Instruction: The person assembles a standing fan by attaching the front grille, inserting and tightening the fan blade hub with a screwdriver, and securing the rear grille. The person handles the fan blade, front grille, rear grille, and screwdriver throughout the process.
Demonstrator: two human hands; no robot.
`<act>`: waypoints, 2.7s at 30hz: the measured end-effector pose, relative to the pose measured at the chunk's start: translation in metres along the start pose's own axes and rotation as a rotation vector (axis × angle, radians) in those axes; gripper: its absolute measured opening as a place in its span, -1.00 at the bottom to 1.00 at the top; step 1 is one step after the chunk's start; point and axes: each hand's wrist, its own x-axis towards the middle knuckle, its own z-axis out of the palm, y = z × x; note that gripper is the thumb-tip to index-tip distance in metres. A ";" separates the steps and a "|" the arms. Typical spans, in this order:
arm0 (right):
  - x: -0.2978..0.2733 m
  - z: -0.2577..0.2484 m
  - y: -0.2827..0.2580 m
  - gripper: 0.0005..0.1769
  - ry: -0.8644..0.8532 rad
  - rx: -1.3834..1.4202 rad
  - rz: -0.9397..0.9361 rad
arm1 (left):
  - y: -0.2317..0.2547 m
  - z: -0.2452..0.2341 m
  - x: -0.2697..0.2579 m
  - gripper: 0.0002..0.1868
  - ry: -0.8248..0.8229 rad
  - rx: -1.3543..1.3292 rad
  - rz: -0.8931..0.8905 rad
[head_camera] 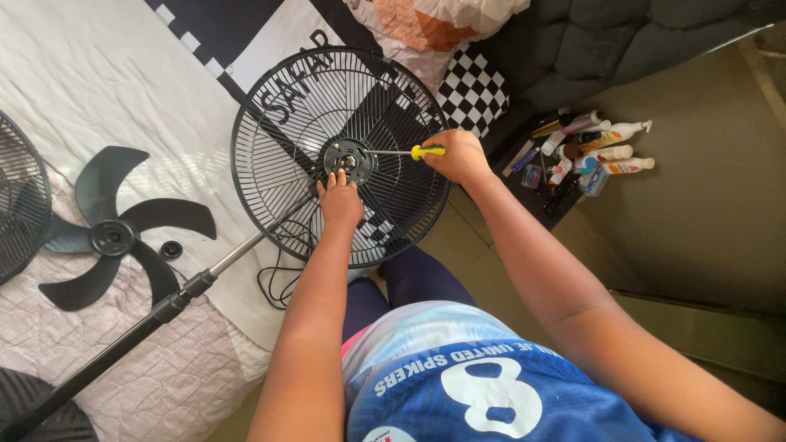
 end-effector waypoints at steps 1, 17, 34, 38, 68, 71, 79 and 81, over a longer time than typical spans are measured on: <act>0.000 0.001 0.000 -0.66 -0.009 -0.005 0.018 | -0.001 0.002 0.000 -0.51 0.008 0.002 0.004; 0.004 0.000 -0.006 -0.65 -0.047 -0.019 0.088 | -0.003 0.006 0.004 -0.54 0.037 -0.016 0.014; 0.003 0.000 -0.032 -0.60 0.035 -0.281 -0.262 | -0.002 0.007 0.004 -0.52 0.046 -0.032 0.008; 0.004 -0.004 -0.040 -0.59 0.027 -0.324 -0.303 | -0.003 0.008 0.004 -0.52 0.056 -0.052 0.011; 0.060 0.014 -0.065 -0.73 -0.053 -0.126 -0.202 | -0.011 0.028 0.016 -0.62 0.159 -0.031 0.059; 0.054 0.010 -0.067 -0.70 -0.038 -0.076 -0.221 | -0.010 0.026 0.016 -0.55 0.139 -0.057 0.062; 0.046 -0.009 -0.072 -0.76 -0.010 0.013 -0.373 | -0.012 0.020 0.013 -0.58 0.116 -0.068 0.063; 0.044 -0.010 -0.075 -0.74 0.046 -0.024 -0.436 | -0.013 0.019 0.013 -0.57 0.116 -0.062 0.066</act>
